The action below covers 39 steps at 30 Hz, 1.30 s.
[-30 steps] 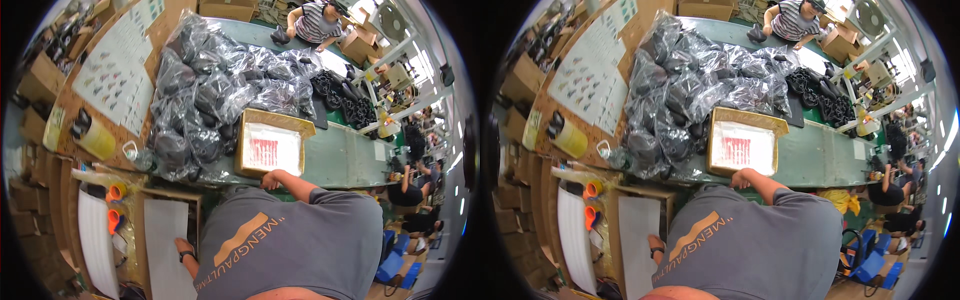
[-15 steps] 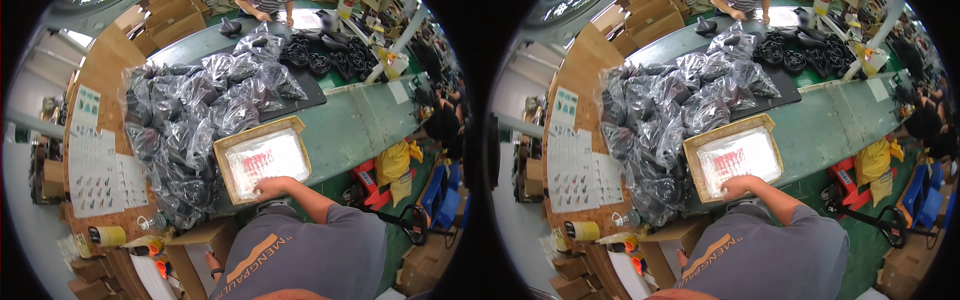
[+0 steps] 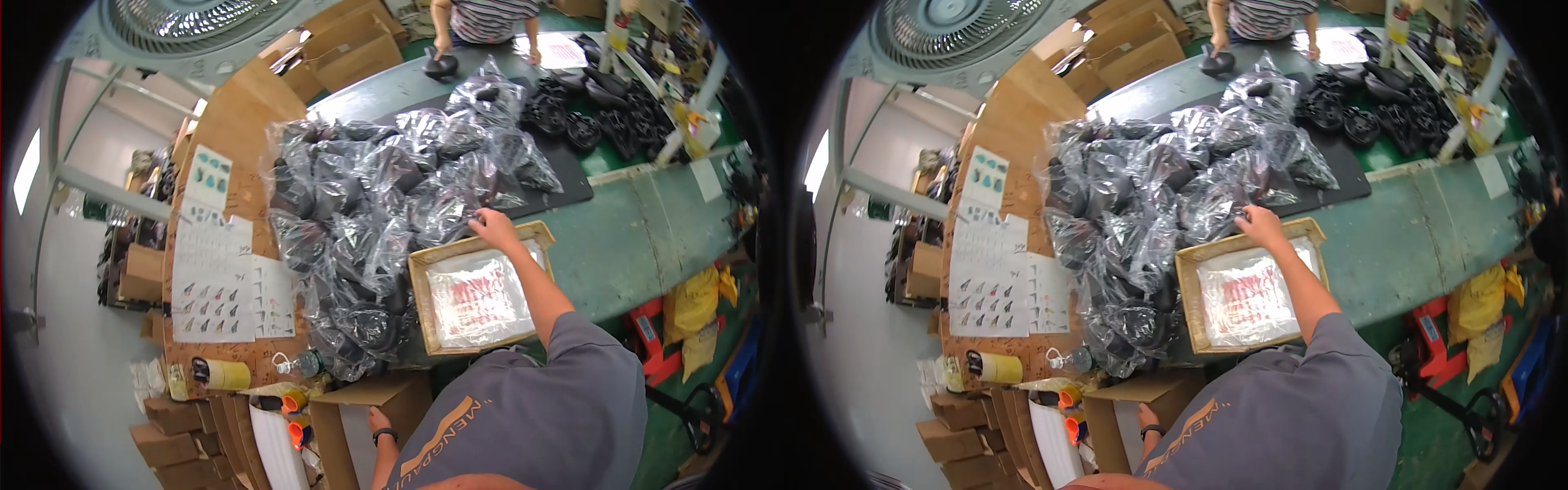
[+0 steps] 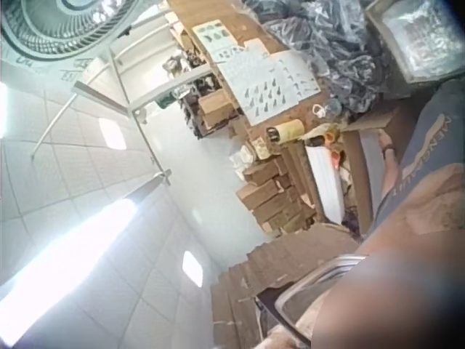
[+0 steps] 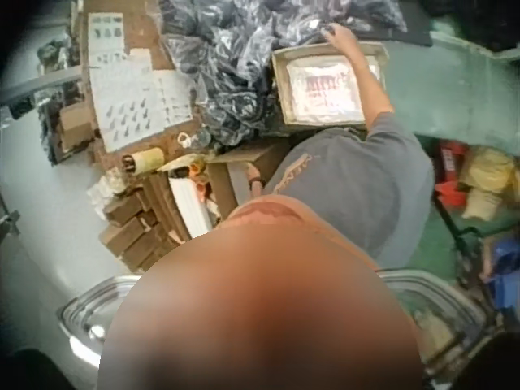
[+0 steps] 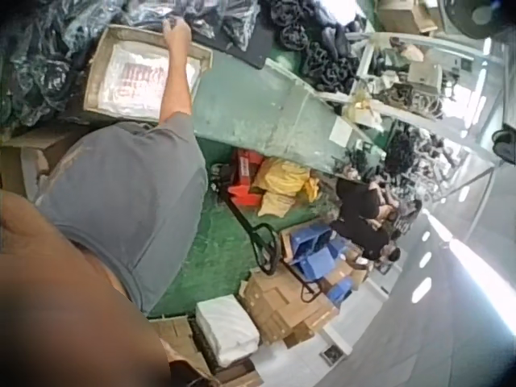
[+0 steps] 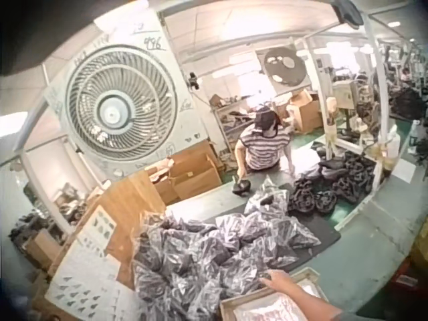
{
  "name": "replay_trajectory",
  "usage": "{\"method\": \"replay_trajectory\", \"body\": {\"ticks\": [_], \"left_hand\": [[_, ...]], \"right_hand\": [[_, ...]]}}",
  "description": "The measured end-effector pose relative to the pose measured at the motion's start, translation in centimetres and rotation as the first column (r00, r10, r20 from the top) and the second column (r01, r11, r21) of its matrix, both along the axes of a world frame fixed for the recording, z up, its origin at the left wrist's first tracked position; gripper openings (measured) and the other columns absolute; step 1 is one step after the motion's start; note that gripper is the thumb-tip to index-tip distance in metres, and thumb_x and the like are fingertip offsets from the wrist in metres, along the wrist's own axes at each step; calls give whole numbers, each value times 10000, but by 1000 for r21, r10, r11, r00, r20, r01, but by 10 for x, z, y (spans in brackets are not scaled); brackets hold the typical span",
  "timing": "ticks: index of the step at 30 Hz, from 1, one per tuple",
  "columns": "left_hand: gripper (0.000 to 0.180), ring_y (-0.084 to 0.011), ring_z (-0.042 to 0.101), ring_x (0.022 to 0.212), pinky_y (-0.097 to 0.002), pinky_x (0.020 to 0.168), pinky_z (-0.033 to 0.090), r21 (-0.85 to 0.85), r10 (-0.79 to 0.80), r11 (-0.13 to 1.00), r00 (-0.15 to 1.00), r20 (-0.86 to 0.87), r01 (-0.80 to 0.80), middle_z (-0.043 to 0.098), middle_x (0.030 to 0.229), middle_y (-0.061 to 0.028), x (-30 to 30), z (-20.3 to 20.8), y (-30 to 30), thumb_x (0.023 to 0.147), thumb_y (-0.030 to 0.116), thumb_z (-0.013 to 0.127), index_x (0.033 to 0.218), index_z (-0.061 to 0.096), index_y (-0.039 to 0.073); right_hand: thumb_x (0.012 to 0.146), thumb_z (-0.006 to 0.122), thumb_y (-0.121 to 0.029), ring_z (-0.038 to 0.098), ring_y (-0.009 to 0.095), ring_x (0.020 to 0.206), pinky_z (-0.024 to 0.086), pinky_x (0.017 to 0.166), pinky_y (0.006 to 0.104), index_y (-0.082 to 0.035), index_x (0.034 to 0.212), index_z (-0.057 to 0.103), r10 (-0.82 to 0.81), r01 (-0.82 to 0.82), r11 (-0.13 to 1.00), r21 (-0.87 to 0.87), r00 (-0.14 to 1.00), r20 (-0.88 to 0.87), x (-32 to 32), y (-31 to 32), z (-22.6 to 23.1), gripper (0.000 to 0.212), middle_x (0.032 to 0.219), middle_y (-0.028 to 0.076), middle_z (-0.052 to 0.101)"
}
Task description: The recorder unpackages bicycle saddles, inspects them, places them into a cardboard box, and seals the box with tape and a label.
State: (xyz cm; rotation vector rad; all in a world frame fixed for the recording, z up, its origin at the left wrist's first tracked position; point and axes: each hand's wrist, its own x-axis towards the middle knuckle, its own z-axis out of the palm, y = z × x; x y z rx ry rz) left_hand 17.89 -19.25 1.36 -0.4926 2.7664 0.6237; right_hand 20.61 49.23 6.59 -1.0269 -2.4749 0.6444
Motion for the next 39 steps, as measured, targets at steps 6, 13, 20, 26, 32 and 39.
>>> {"method": "replay_trajectory", "body": {"ticks": [6,13,20,26,32,39], "left_hand": [[715,-573,606,1156,-593,1007,461,-64,-2,998,1000,12,3,681,1200,-368,-1,17,25,1039,495,324,1118,724,-92],[681,-518,650,1148,-585,1005,496,-170,-1,985,999,37,7,723,1214,-273,-1,25,27,1039,473,289,1130,776,5],[646,-493,665,1155,-580,1010,506,-201,36,979,996,78,-19,738,1199,-248,3,29,28,1038,483,298,1164,787,78],[642,-502,662,1145,-585,997,504,-197,69,979,997,43,-59,731,1200,-249,8,40,36,1042,502,303,1167,778,89],[635,-503,663,1137,-580,999,505,-197,61,979,998,30,-54,733,1193,-249,11,38,30,1050,487,298,1164,778,87],[651,-502,667,1124,-588,1017,497,-195,47,980,998,46,-37,739,1198,-255,4,36,38,1058,531,311,1182,788,106]], "right_hand": [[1054,588,-589,714,314,1148,570,999,478,-43,1335,648,-648,-671,226,-706,438,-623,-73,142,77,617,1279,133,744],[1090,371,-665,534,503,1405,424,1218,608,118,1432,524,-762,-902,267,-339,17,-647,-98,188,209,868,1479,330,577],[1098,383,-637,519,471,1439,431,1220,561,116,1473,496,-798,-894,247,-374,31,-602,-90,195,210,848,1544,295,542],[1093,423,-620,531,464,1431,457,1209,575,112,1479,483,-809,-852,251,-459,76,-583,-81,192,183,830,1530,289,557],[1096,426,-597,572,462,1391,499,1169,582,105,1442,513,-831,-846,224,-485,94,-548,-82,197,172,787,1486,288,596],[1085,438,-602,628,431,1329,552,1103,550,67,1395,572,-861,-801,204,-563,126,-492,-70,205,157,749,1436,253,650]]}}
